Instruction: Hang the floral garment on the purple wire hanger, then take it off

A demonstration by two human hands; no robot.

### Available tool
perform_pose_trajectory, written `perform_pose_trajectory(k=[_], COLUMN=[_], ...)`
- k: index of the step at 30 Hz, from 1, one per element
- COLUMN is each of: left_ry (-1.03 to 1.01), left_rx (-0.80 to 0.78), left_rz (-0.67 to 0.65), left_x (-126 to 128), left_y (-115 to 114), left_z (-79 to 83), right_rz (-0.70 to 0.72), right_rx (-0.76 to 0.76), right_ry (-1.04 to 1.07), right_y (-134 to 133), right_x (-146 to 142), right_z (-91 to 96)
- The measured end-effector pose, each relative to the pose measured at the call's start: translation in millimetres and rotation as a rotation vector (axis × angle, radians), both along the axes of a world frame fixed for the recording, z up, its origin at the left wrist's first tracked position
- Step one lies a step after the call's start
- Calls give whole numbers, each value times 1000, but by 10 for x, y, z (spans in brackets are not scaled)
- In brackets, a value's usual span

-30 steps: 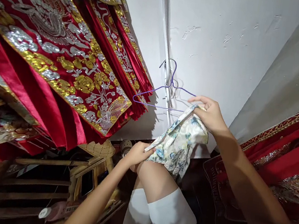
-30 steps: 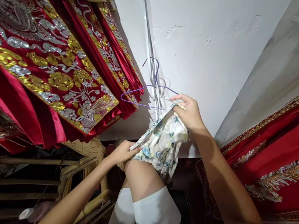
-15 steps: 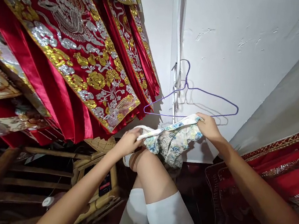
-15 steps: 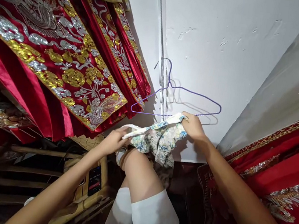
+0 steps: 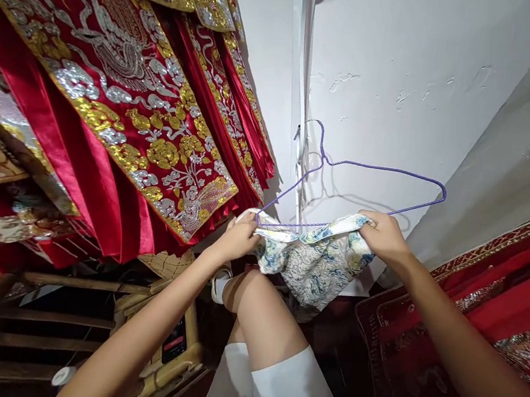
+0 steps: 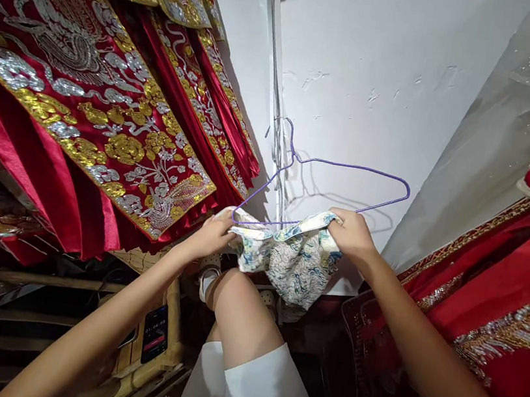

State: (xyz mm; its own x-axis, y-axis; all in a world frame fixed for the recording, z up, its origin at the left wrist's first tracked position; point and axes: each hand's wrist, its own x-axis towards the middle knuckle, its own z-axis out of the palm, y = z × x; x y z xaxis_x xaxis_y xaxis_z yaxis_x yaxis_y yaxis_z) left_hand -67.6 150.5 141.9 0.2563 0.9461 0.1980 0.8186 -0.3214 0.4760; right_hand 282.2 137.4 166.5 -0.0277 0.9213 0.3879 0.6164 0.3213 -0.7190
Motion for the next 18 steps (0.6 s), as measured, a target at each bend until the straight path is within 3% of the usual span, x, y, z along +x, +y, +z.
perform_pose_trajectory(k=[3,6,12,15,18], left_ry=[34,46,-26,-132,-214], left_rx=[171,239,257,267,321], left_rz=[-33,-9,15,-44,-153], left_x=[-89,-178,-358,-344,-213], left_y=[-63,-166,-364,-468,-506], left_z=[164,280,232,281,466], right_rz=[30,26,-33,-26,-27], right_rx=[-14,-29,-100,-95,-90], right_ry=[13,23,-13,44,135], right_y=[-17,-2,84,126,128], right_x=[-77,-136,-233,-321,-480], right_z=[-19,-10,-88,-185,-278])
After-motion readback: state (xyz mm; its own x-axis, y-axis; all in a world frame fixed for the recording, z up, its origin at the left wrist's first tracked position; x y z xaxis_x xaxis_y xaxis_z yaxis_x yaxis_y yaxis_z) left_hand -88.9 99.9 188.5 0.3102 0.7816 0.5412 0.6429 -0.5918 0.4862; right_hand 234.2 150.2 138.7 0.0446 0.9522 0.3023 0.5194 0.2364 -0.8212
